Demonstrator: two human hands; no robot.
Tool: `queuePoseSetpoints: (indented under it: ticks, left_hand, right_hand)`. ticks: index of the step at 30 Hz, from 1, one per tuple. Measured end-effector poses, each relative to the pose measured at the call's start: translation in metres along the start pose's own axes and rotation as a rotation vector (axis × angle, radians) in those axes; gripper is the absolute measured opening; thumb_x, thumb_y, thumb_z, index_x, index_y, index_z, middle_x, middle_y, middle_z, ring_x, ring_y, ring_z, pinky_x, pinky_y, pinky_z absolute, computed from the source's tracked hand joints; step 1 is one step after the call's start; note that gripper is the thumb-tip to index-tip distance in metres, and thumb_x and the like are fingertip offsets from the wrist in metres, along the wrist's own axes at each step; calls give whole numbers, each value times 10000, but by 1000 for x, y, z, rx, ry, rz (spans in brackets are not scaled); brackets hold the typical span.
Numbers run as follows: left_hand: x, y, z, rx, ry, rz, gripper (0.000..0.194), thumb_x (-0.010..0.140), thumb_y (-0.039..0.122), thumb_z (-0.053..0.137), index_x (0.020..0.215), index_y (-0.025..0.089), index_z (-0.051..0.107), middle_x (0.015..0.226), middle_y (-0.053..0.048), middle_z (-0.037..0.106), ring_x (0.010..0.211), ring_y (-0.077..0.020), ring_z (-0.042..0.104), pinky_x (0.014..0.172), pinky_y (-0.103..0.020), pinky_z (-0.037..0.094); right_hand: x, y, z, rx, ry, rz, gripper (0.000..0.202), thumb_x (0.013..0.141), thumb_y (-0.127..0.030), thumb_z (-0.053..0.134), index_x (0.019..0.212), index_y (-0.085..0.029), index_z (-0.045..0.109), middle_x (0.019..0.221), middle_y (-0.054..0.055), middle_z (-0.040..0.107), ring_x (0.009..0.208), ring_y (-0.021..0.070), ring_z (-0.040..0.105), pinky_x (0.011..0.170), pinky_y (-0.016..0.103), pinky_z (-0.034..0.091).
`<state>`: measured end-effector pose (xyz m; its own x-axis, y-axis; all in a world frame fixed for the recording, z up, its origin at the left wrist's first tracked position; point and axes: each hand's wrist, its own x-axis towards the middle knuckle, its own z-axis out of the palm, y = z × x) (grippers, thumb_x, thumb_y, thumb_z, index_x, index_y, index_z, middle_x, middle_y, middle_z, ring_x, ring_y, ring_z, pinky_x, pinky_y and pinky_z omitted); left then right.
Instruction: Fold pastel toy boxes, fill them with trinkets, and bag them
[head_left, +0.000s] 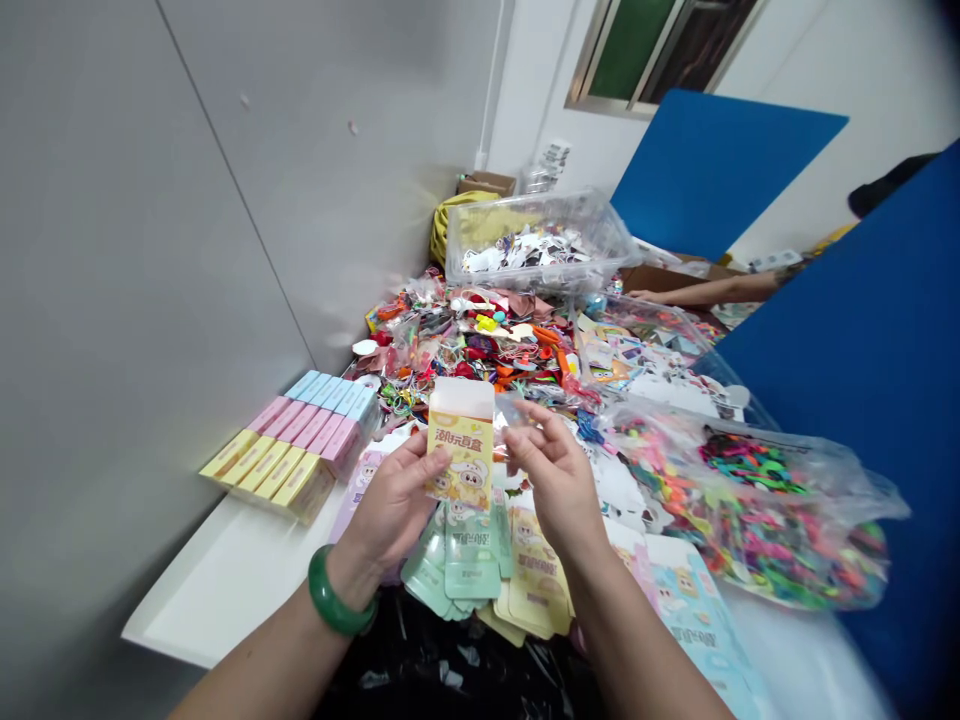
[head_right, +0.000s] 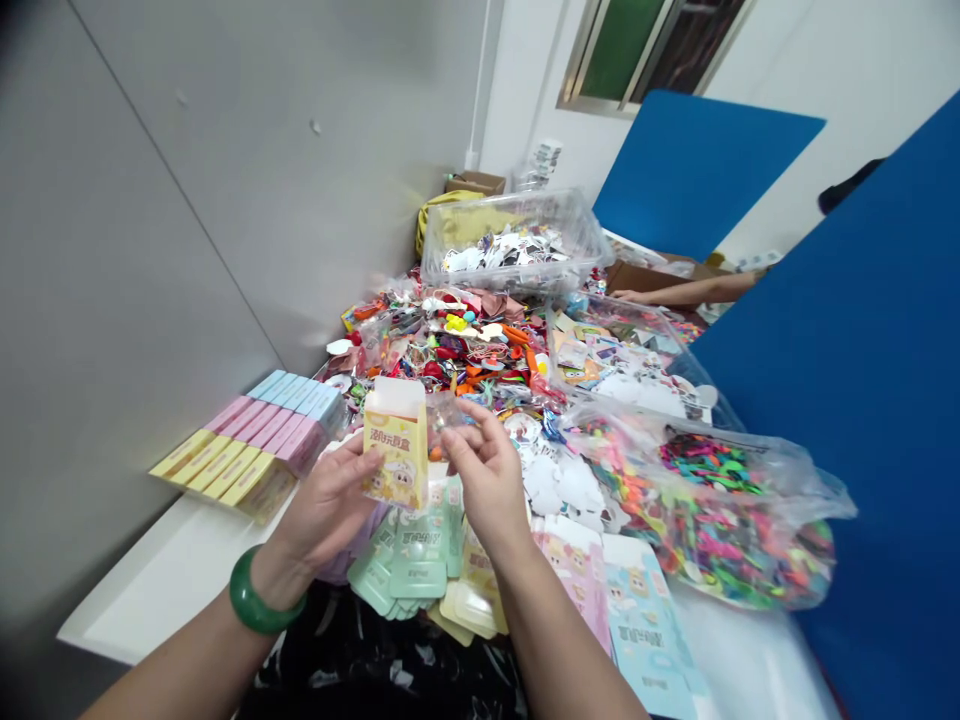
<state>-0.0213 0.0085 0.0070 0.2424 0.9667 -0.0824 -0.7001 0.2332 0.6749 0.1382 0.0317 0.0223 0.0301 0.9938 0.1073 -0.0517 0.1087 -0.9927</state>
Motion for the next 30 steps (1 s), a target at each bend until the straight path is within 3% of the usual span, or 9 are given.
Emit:
queuePoseSetpoints:
  ticks: [3,7,12,14,19,22,24,27,30]
  left_hand:
    - [-2,-2,2,-20,-2,-15,281,846,157,615,1127,162,606,1110,-91,715,1087,-264,640,939,-402,514]
    - [-5,-3,0,-4,-36,-32,323,851,183,618,1171,152,588,1131,-108,706,1074,-271,648,915,-388,526]
    - [-9,-4,-5,0,-65,-42,325,861,184,600,1184,146,592,1141,-105,702,1057,-255,656,903,-348,534]
    - [-9,-3,-4,4,-59,-41,302,862,176,592,1163,149,603,1123,-100,710,1024,-253,670,880,-351,547]
    - [-5,-3,0,-43,-76,-45,296,849,204,604,1145,191,619,1084,-62,726,1043,-250,662,890,-357,543]
    - [-4,-5,0,-21,-92,-42,315,812,258,649,1122,202,635,1083,-59,726,1060,-265,654,906,-368,532]
    - [-4,-7,-1,6,-100,-36,307,791,266,667,1087,191,650,1087,-71,724,1055,-274,654,913,-378,524]
    - [-4,-10,-4,18,-103,-39,301,767,254,683,1059,186,656,1085,-80,723,1038,-279,656,909,-390,520]
    - [-3,-10,-10,22,-109,-73,307,750,249,701,1048,190,660,1070,-76,727,999,-270,671,864,-375,533]
  right_hand:
    - [-6,5,3,29,124,-123,386,831,-298,600,1189,-256,461,668,-47,571,533,114,513,492,232,415]
    - [-13,10,2,-215,143,-335,79,882,-214,503,918,-248,566,768,-2,585,650,139,569,587,269,451]
    - [-17,11,-2,-531,53,-436,295,889,-142,434,1075,-243,639,937,50,647,877,194,593,784,337,459]
    - [-17,10,-2,-524,18,-429,326,894,-150,437,1139,-240,631,993,61,649,926,196,589,823,346,457]
    - [-13,7,-6,-378,-132,-194,406,812,-240,593,1217,-264,614,1171,78,614,980,208,599,749,330,509]
    - [-13,4,-10,-532,-160,-294,385,745,-223,656,1125,-282,673,1329,69,532,1209,262,492,957,429,434]
    - [-14,1,-12,-582,-180,-355,293,782,-209,612,1054,-273,700,1281,63,582,1196,254,510,1010,446,386]
    - [-17,-2,-13,-572,-261,-281,244,843,-197,523,1003,-249,699,1002,47,706,937,204,635,845,353,479]
    - [-17,-2,-13,-610,-307,-235,217,857,-210,511,977,-226,691,880,35,707,790,180,637,728,303,475]
